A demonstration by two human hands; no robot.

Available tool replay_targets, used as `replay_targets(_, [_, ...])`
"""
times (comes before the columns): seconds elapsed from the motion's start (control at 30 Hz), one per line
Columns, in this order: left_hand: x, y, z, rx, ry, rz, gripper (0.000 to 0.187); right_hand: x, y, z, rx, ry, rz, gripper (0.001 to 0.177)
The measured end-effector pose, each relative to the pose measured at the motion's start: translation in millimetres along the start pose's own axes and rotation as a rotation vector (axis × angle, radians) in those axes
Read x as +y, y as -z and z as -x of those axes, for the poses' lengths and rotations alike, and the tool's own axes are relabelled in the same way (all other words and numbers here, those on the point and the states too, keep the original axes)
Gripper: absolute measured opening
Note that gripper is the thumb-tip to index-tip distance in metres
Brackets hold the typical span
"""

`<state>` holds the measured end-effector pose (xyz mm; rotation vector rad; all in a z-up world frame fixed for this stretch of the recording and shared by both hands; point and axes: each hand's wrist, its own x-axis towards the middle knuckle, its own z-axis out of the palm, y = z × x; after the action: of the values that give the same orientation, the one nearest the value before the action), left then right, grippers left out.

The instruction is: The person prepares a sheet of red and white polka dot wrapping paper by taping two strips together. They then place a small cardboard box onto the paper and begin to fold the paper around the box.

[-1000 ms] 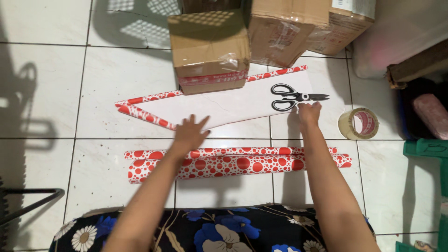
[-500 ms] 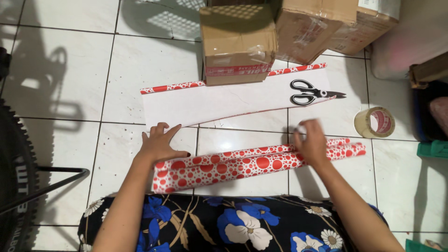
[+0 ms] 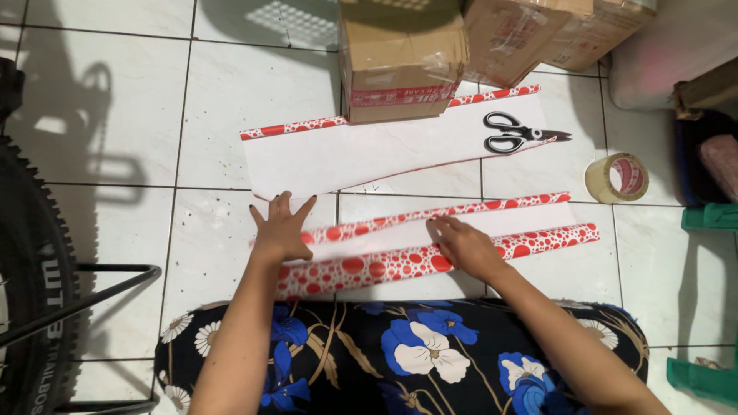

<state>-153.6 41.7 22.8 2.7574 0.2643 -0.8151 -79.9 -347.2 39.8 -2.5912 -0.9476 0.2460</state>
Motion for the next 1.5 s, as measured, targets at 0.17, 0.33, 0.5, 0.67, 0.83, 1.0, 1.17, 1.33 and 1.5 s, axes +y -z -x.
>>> replay_targets(0.17, [-10,-14,-7,0.390,-0.099,0.091,0.074,-8,0,-14,0.043,-0.251,0.049,0.041])
replay_targets(0.33, [-17,-11,-15,0.417,-0.092,0.118,0.058,10,-5,-21,0.302,-0.116,0.149,0.042])
replay_targets(0.5, [-6,-15,-6,0.519,-0.090,0.143,0.045,47,-9,-34,0.252,0.075,0.398,0.045])
replay_targets(0.67, [-10,-9,-1,0.463,-0.026,0.262,0.040,65,4,-49,0.005,0.101,0.182,0.043])
replay_targets(0.83, [-16,1,0,0.387,-0.008,0.277,0.042,52,26,-71,-0.037,0.155,0.294,0.064])
replay_targets(1.0, [-13,4,1,0.381,0.007,0.273,0.043,38,26,-104,-0.014,0.360,0.427,0.083])
replay_targets(1.17, [-30,7,-3,0.337,-0.031,0.358,0.046,47,20,-116,-0.223,0.099,0.210,0.059])
replay_targets(1.33, [-53,11,-4,0.268,-0.034,0.574,0.042,56,15,-124,-0.134,0.218,0.186,0.040])
replay_targets(1.5, [-61,11,-10,0.274,-0.030,0.658,0.037,57,19,-130,-0.126,0.246,0.238,0.029])
